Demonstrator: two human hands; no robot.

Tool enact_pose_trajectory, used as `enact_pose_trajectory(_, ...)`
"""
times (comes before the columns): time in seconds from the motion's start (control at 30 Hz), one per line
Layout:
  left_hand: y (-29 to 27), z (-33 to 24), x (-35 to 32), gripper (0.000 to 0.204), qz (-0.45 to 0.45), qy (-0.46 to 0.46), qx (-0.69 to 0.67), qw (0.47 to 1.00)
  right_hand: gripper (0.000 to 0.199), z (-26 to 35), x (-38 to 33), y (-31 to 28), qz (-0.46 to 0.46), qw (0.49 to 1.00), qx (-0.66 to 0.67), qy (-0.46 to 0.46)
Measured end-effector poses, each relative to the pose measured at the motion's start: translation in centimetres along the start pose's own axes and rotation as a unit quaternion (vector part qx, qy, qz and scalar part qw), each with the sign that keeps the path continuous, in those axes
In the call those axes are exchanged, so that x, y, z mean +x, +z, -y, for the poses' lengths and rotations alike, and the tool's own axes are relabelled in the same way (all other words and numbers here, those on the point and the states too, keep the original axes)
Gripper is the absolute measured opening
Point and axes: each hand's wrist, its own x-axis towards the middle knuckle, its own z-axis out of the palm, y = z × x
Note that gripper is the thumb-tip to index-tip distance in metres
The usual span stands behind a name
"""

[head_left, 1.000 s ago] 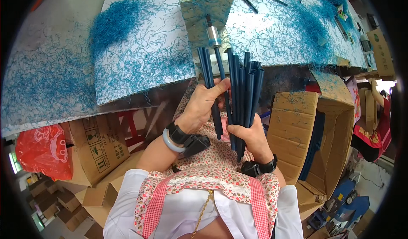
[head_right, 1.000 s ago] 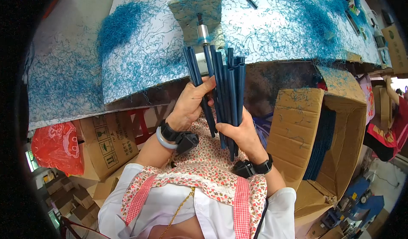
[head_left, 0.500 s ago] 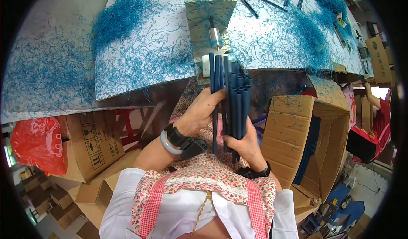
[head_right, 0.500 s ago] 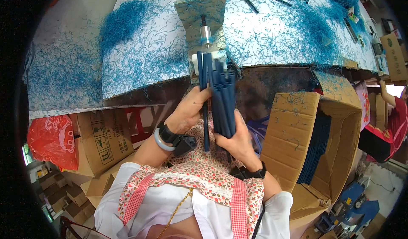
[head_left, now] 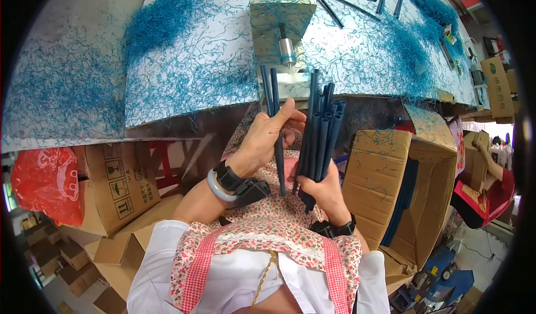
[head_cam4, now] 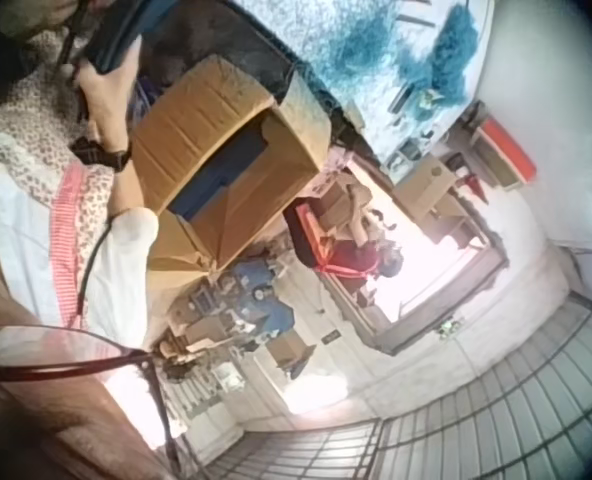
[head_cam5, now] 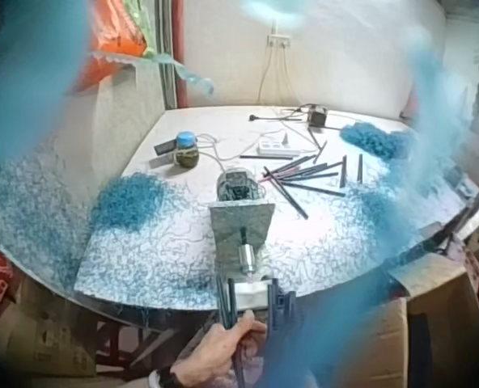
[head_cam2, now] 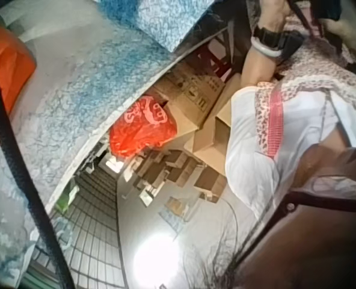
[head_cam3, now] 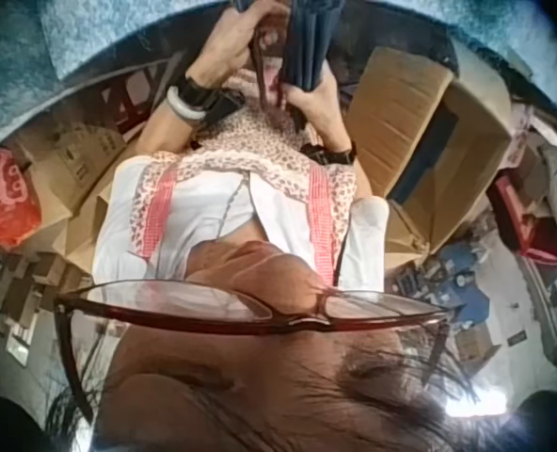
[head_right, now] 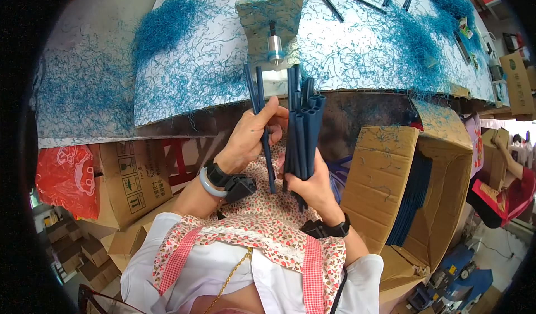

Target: The person gathers a bundle of blue tubes, inserts them one by one into a machine for processing, and then places the bundle into a cardboard box.

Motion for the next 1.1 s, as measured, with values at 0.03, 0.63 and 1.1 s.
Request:
enact_pose_trajectory(0.03, 0.3, 0.2, -0.1, 0.028, -0.006, 0.000, -0.016, 1.000, 0.033, -0.2, -0.2, 0.3, -0.011, 0.999, -0.021, -0.049)
enact_pose_trajectory(0.63, -0.1, 0.3, 0.4, 0.028, 0.063, 0.004, -0.058, 0.996, 0.043, 2.0, -0.6, 0.0, 0.006, 0.999, 0.031, 0.031)
enact_pose_trajectory(1.1, -0.6, 1.4, -0.2, 0.025, 0.132, -0.047, -0.204, 0.969, 0.046, 1.5, -2.1, -0.2, -0.025, 0.997, 0.057, 0.036)
